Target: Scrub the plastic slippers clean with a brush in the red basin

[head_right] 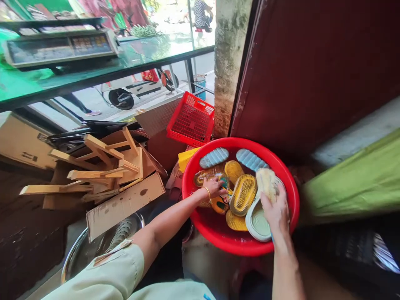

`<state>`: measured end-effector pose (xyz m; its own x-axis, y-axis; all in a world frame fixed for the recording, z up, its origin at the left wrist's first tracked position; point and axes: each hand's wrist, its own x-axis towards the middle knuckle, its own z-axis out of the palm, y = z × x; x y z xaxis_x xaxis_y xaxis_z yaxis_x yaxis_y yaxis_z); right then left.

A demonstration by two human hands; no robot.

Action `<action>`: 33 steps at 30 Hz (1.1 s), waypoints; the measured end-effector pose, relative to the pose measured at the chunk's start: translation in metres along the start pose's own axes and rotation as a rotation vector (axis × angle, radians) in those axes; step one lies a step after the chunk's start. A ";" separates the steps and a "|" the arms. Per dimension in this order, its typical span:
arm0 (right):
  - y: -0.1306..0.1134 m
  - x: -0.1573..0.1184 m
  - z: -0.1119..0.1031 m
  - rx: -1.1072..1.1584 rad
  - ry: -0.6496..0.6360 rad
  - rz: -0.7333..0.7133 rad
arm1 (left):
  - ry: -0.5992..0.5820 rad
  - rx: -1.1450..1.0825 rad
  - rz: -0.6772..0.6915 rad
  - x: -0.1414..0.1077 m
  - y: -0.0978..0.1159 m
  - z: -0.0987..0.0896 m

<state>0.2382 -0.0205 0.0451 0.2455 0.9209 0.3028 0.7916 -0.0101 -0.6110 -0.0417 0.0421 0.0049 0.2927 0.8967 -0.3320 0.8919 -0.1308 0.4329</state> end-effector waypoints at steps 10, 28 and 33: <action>-0.017 -0.012 -0.024 -0.184 -0.095 0.027 | -0.025 0.206 -0.140 -0.006 -0.044 -0.044; -0.026 -0.016 -0.013 -0.215 -0.095 -0.013 | 0.317 0.293 -0.083 -0.034 -0.024 -0.067; -0.033 -0.013 -0.002 -0.144 -0.062 -0.052 | 0.439 0.169 -0.013 -0.030 -0.019 -0.069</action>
<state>0.2102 -0.0333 0.0624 0.1705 0.9438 0.2831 0.8755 -0.0133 -0.4830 -0.0911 0.0473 0.0645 0.1398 0.9881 0.0646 0.9489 -0.1523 0.2765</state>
